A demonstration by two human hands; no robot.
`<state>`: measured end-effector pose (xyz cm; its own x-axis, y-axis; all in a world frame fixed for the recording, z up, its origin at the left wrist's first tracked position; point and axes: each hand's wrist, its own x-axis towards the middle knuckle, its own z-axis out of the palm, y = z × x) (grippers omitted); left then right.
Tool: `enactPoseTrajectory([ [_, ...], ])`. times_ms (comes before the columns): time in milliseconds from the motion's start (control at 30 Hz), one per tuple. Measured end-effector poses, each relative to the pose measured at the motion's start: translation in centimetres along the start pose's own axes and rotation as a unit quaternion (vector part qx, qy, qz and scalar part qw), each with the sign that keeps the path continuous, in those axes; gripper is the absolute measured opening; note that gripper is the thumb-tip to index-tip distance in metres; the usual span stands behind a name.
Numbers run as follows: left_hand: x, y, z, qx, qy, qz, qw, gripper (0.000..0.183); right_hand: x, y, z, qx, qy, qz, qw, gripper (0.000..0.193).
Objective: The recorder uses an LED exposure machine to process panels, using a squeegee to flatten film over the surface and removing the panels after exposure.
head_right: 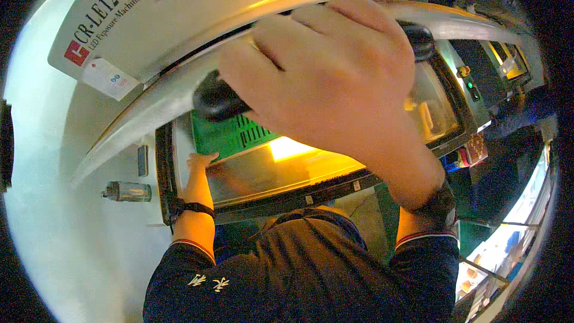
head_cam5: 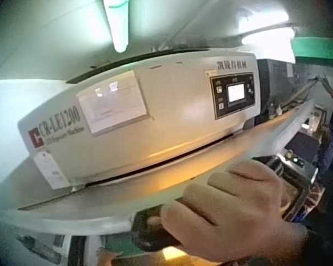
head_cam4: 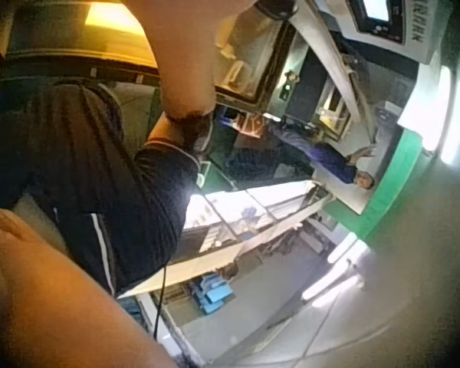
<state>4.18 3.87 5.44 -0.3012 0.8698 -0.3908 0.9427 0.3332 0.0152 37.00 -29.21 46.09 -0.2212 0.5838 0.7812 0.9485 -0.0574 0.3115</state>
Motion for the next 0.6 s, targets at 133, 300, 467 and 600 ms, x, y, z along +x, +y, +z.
enactPoseTrajectory([
  [133, -0.9, 0.1, 0.0, 0.014, -0.032, 0.022, 0.999, 0.127, -1.9, -1.7, 4.6, -0.005, 0.287, 0.051, 0.957, 0.024],
  [300, -3.1, -2.9, 3.9, 0.029, 0.109, 0.255, 0.960, 0.112, -16.6, -9.2, 24.4, 0.264, -0.172, 0.255, 0.914, 0.061],
  [467, -7.9, -6.0, 3.3, 0.063, 0.053, 0.387, 0.918, 0.105, -27.5, -14.3, 33.4, 0.174, -0.353, 0.427, 0.814, 0.076],
  [600, -8.6, -9.2, 3.6, 0.048, 0.019, 0.471, 0.881, 0.106, -27.1, -13.0, 33.9, 0.110, -0.414, 0.540, 0.724, 0.074],
])
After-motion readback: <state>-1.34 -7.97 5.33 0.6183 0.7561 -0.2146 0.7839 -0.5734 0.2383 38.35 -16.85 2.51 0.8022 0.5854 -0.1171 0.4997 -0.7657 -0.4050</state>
